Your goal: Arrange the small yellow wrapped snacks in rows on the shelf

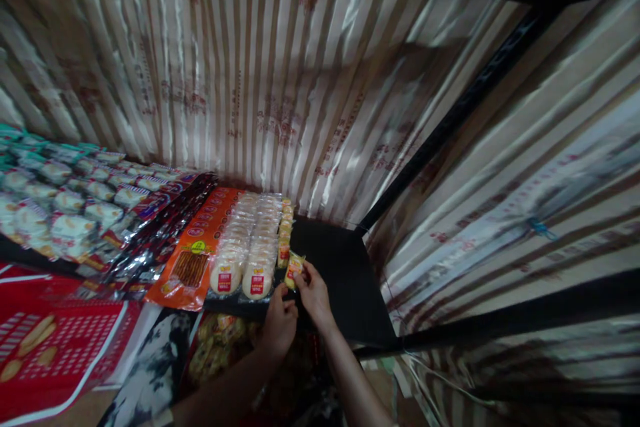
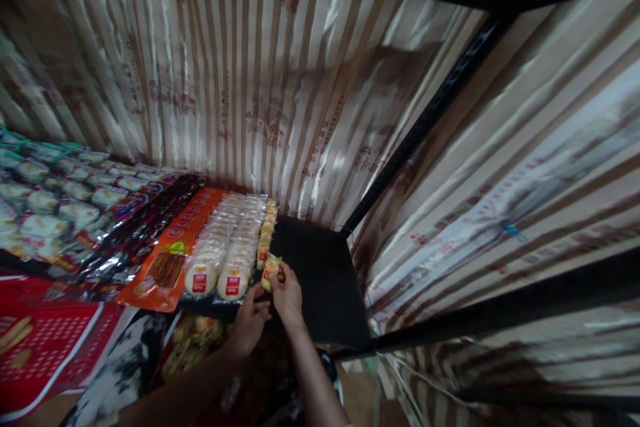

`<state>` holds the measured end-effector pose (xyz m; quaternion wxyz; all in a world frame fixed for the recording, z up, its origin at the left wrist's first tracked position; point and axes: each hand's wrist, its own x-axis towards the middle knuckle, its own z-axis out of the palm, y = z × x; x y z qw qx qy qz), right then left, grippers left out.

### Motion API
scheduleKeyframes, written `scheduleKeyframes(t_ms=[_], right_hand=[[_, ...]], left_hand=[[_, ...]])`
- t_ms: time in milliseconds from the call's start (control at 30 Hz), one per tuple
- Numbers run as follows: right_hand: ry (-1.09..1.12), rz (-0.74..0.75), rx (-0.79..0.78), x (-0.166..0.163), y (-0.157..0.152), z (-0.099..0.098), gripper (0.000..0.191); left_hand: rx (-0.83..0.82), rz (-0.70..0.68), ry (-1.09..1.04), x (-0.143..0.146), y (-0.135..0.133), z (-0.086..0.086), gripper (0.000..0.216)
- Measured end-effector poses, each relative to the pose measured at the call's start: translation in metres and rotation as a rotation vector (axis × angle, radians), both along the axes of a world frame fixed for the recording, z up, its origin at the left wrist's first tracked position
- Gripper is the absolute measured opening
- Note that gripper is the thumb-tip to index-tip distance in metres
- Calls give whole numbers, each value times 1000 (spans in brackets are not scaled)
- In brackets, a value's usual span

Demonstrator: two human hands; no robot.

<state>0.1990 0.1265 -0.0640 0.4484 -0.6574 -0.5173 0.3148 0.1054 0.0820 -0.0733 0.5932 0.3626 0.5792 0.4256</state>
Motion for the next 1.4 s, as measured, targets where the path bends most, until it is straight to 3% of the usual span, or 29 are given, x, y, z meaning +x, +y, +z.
scheduleKeyframes(t_ms=[300,667,900,1067,1167,1400], right_hand=[[-259,22,3,-17,20,-5,40],[-331,4,73,-24,23,-19,40],[-308,-22,87,-25,20,-21,45],[-178,-120,170,-26,-17,-15,42],[-116,-89,163,-30,-53,-19,38],[-303,203,-30,-48,-125,-74,32]], left_hand=[[143,-24,10,2,6,-11,50],[252,51,-7,0,14,-26,61],[304,-15,27,-7,13,-18,64],[343,-113,185,-28,-20,-11,36],[273,-234,260,-44,-48,-16,32],[77,-416,512,-74,-93,-43,37]])
